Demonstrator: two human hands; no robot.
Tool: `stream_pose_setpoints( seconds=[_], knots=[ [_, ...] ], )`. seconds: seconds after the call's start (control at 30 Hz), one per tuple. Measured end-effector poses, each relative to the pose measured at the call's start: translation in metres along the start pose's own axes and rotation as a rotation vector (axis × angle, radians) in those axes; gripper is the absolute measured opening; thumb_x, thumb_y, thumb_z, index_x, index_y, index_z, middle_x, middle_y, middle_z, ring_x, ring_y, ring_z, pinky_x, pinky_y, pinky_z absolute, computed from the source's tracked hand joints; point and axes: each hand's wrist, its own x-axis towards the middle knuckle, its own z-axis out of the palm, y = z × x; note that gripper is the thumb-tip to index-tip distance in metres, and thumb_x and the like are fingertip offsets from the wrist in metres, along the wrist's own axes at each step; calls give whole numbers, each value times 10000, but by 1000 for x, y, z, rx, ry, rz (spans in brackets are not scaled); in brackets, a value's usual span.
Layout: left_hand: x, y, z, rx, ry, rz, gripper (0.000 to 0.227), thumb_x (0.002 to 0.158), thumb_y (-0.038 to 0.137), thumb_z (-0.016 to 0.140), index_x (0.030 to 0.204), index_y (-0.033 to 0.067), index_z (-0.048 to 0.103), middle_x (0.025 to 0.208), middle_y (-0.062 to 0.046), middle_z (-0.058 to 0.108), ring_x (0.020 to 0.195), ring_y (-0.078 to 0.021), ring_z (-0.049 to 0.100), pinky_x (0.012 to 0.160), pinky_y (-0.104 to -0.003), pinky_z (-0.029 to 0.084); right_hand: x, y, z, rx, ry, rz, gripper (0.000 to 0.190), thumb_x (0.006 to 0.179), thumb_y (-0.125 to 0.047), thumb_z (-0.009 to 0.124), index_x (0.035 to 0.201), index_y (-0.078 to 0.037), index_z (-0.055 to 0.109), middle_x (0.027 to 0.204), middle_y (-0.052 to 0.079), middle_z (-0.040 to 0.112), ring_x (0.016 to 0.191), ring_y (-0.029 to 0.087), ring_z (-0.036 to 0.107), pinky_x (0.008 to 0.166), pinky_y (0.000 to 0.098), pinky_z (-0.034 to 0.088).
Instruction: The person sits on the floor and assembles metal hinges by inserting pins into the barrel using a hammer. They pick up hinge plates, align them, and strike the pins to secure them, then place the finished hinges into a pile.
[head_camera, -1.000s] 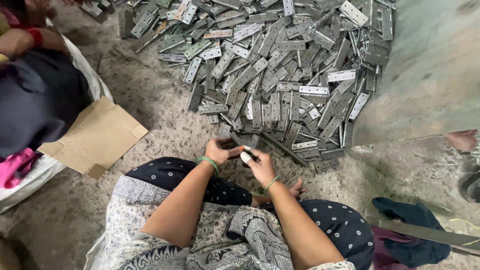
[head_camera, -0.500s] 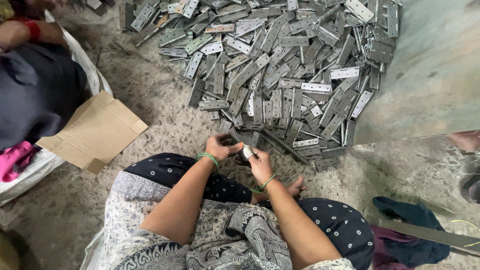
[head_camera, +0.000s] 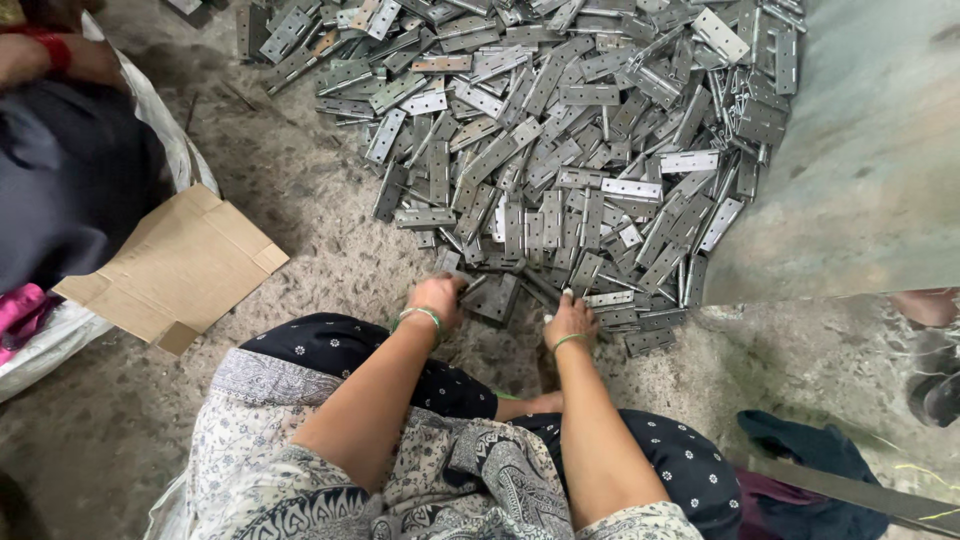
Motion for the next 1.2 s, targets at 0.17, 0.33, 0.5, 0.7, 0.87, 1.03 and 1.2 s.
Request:
stream_pose_setpoints(
  seconds=[0.17, 0.33, 0.5, 0.7, 0.87, 1.03, 1.2],
  knots=[
    [9, -1, 12, 195, -99, 65, 390, 838, 91, 687, 1225, 143, 667, 1304, -161, 623, 1096, -373, 670, 892, -458, 573, 3, 0, 27, -91, 61, -26, 465, 895, -215, 700, 1325, -104, 562, 1345, 130, 611, 1329, 331, 533, 1107, 500, 401],
    [15, -1, 12, 126, -227, -129, 253, 1054, 238, 508, 1224, 135, 663, 1199, -192, 704, 1123, -377, 677, 971, -466, 544, 0, -5, 28, 4, 8, -52, 517, 852, -174, 713, 1326, -77, 529, 1301, 177, 605, 1209, 385, 587, 1017, 506, 461],
    [6, 1, 5, 153, -226, -99, 282, 916, 69, 606, 1177, 131, 696, 1217, -167, 699, 1151, -356, 673, 956, -453, 564, -34, -30, 16, 302, 36, -63, 365, 951, -181, 643, 1286, -61, 560, 1216, 223, 663, 1085, 452, 639, 882, 575, 503],
    [3, 2, -6, 173, -194, -67, 257, 931, 69, 585, 1145, 114, 720, 1202, -176, 710, 1136, -356, 686, 960, -448, 564, -93, -65, -45, 716, 301, -349, 350, 952, -189, 686, 1262, -28, 654, 1076, 242, 711, 1000, 438, 691, 834, 469, 556],
    [5, -2, 5, 154, -228, -57, 268, 906, 81, 607, 1152, 112, 710, 1199, -184, 703, 1135, -363, 677, 959, -449, 557, -117, -63, -46, 1001, 618, -482, 311, 1014, -85, 560, 1293, 40, 618, 1084, 208, 707, 880, 344, 720, 770, 412, 568],
    [10, -4, 9, 161, -198, -77, 258, 930, 88, 586, 1143, 124, 727, 1212, -185, 700, 1141, -371, 676, 955, -457, 564, -104, -82, -9, 595, 624, -715, 454, 882, 57, 544, 1330, 95, 603, 1160, 293, 683, 956, 426, 691, 795, 409, 575],
    [5, -1, 17, 206, -230, -30, 251, 940, 122, 586, 1161, 119, 704, 1197, -176, 710, 1137, -348, 683, 958, -450, 562, -94, -74, -9, 857, 518, -587, 363, 947, -14, 609, 1288, 108, 617, 1012, 265, 711, 801, 401, 713, 714, 438, 569]
  ],
)
